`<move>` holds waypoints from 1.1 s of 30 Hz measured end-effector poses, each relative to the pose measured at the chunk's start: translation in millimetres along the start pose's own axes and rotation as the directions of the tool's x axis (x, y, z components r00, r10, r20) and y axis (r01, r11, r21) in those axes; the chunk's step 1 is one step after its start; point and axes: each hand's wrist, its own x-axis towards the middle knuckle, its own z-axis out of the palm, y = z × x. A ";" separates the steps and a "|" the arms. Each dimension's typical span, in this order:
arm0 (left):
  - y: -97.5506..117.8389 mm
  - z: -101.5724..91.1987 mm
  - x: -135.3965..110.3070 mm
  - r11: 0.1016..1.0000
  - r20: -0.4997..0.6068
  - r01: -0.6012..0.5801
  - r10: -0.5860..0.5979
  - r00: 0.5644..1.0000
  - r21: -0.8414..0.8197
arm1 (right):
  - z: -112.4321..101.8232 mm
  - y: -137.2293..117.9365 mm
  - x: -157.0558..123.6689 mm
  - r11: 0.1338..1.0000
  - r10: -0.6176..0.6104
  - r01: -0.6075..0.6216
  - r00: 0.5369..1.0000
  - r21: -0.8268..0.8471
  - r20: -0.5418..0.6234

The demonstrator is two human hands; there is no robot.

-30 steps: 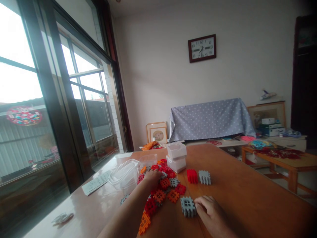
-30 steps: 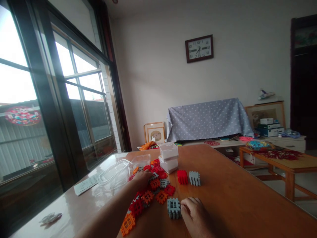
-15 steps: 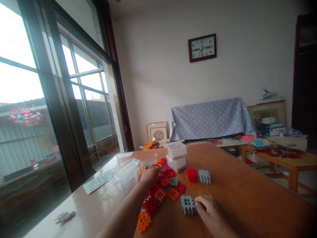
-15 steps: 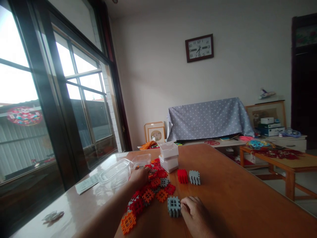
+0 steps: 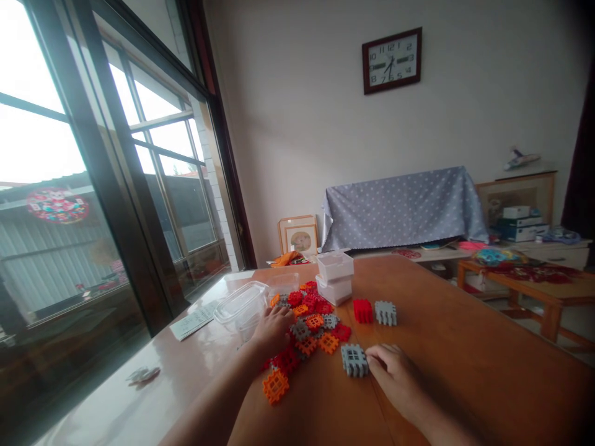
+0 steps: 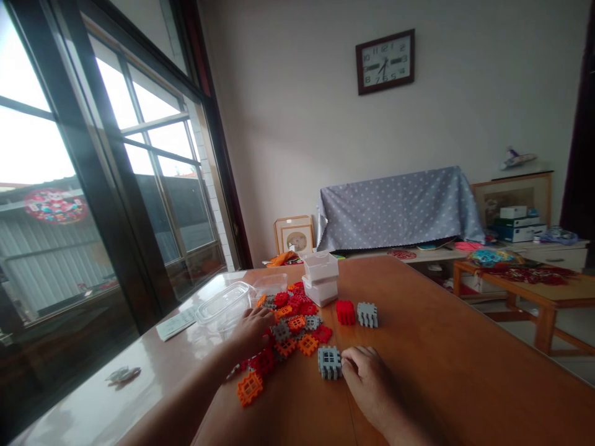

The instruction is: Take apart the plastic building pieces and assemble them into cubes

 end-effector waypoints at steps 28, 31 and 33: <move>84.2 55.2 126.7 0.955 0.345 -0.275 0.222 0.912 0.111 | -1.4 -3.7 2.3 0.998 0.047 -0.048 0.999 0.038 0.024; 85.7 55.4 130.0 0.953 0.349 -0.271 0.209 0.914 0.139 | -3.8 -8.6 2.3 0.998 0.053 -0.054 0.998 0.037 0.025; 86.3 54.4 131.5 0.952 0.352 -0.266 0.200 0.915 0.152 | -5.1 -11.0 2.3 0.998 0.060 -0.060 0.998 0.034 0.025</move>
